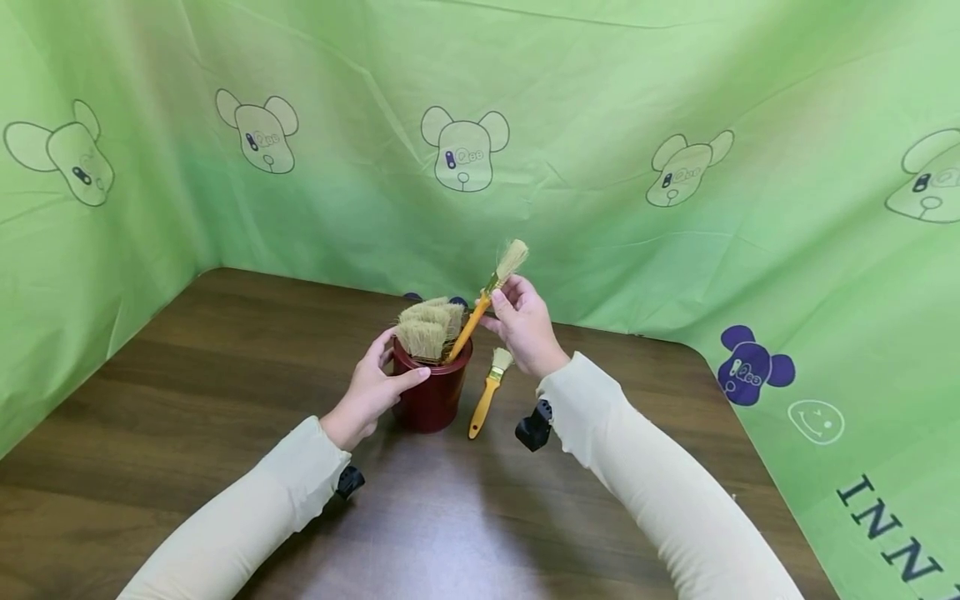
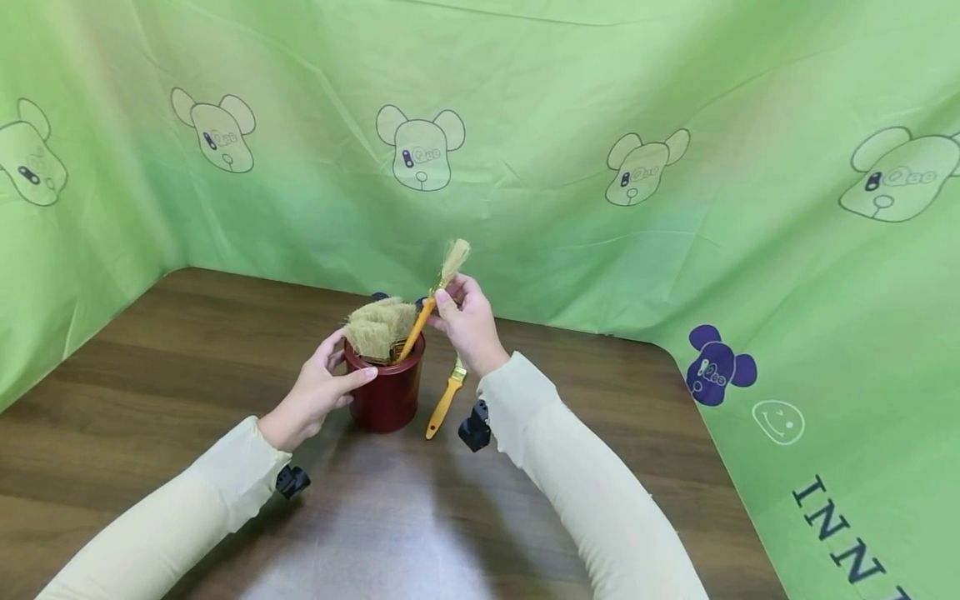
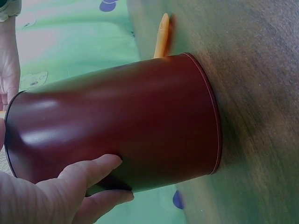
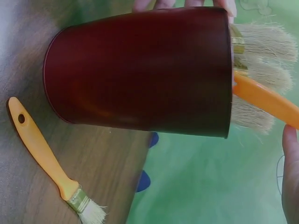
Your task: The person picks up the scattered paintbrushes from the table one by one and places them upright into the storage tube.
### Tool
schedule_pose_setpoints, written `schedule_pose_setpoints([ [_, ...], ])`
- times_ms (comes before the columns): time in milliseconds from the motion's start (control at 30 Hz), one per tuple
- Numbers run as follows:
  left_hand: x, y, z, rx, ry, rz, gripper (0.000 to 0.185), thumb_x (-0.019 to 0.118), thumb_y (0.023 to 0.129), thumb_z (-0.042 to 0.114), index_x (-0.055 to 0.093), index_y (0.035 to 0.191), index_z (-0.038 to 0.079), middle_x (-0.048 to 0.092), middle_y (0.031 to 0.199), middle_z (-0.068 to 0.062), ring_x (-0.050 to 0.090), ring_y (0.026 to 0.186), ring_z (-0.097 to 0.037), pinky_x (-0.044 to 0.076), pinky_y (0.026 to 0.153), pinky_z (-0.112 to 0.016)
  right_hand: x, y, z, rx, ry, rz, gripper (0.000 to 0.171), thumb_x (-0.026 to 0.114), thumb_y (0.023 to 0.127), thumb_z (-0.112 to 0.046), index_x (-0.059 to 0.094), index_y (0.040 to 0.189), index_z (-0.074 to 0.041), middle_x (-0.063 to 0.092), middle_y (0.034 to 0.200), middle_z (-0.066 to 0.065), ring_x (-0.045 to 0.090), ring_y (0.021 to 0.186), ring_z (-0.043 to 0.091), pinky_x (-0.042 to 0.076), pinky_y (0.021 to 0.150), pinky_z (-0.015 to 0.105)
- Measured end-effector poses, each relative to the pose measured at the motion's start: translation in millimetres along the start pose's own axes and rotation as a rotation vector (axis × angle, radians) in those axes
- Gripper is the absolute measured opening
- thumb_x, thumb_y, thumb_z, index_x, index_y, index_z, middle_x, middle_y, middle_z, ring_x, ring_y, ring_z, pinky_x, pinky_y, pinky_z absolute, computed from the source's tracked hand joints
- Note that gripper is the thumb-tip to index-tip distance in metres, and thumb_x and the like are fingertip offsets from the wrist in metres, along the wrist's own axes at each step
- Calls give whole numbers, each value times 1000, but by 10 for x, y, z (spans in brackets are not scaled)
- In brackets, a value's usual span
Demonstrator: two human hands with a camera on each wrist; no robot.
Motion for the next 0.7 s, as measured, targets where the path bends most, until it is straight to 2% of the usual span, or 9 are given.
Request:
schedule_pose_setpoints([
  [200, -2, -3, 4, 0, -2, -3, 79, 68, 87, 7, 23, 152, 15, 21, 155, -20, 23, 140, -38, 35, 96, -64, -10, -7, 60, -5, -39, 27, 23, 48, 97, 2, 45, 119, 9, 47, 95, 6, 58, 87, 11, 53, 82, 31],
  [333, 0, -4, 12, -2, 2, -2, 79, 67, 87, 7, 23, 152, 15, 21, 155, -20, 23, 140, -37, 36, 96, -64, -7, -35, 77, -38, -58, 36, 23, 57, 91, 5, 51, 112, 9, 52, 89, 5, 61, 78, 9, 55, 73, 28],
  [533, 1, -6, 16, -2, -1, -2, 79, 68, 87, 7, 23, 151, 15, 22, 154, -19, 24, 139, -38, 36, 96, -64, 41, -83, 119, -70, -82, 41, 18, 60, 85, 8, 54, 102, 6, 56, 84, 4, 61, 70, 9, 55, 68, 27],
  [700, 5, -3, 8, -4, 2, -3, 79, 67, 87, 7, 23, 152, 15, 22, 155, -19, 24, 139, -39, 36, 95, -64, 51, -107, 158, -80, -102, 44, 18, 62, 85, 8, 55, 101, 6, 59, 87, 8, 60, 72, 9, 55, 67, 27],
])
Point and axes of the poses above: each hand's wrist, its own y-axis towards the middle knuckle, its own x-axis out of the palm, z = x × y, the point moved 10 cm from there along y, towards the middle knuckle
